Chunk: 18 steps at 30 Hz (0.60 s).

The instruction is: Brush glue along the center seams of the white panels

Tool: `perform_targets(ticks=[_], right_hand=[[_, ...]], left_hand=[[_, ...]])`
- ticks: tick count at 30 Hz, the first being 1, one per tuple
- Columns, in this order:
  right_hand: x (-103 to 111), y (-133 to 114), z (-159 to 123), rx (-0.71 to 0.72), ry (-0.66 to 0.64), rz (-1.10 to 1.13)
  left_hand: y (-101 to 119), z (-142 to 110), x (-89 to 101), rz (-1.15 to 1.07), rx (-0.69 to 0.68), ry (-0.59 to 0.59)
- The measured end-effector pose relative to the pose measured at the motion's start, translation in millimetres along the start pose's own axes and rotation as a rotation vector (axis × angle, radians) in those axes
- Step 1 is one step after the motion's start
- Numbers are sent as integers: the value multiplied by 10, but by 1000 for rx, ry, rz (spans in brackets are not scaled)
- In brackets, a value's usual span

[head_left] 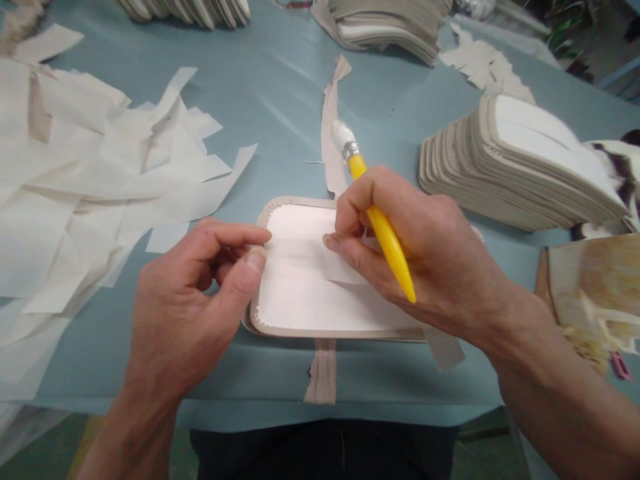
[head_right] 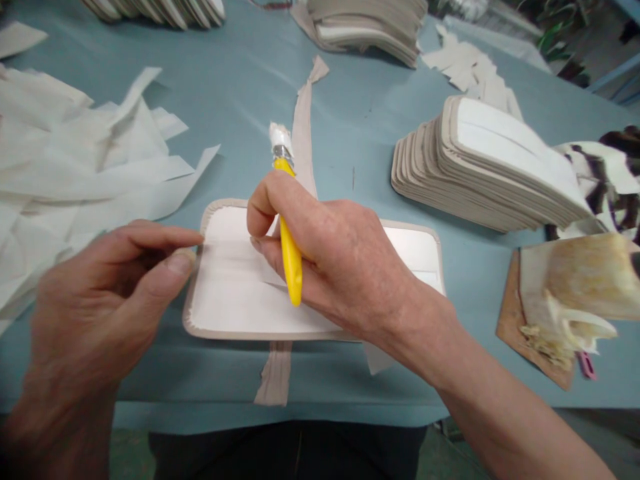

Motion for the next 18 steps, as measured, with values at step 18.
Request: perform_targets(ticks=[18], right_hand=[[388, 319, -642, -193, 42, -210]], left_hand=[[-164, -56, -61, 85, 102, 44]])
Point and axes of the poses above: each hand's wrist, its own z-axis towards the middle knuckle, its own x-axis out of the back of the hand, y = z × x, the point moved 6 cm from there along z, towards the middle knuckle, and after that the axes turned 9 degrees about -y, right-handed, at the moved point
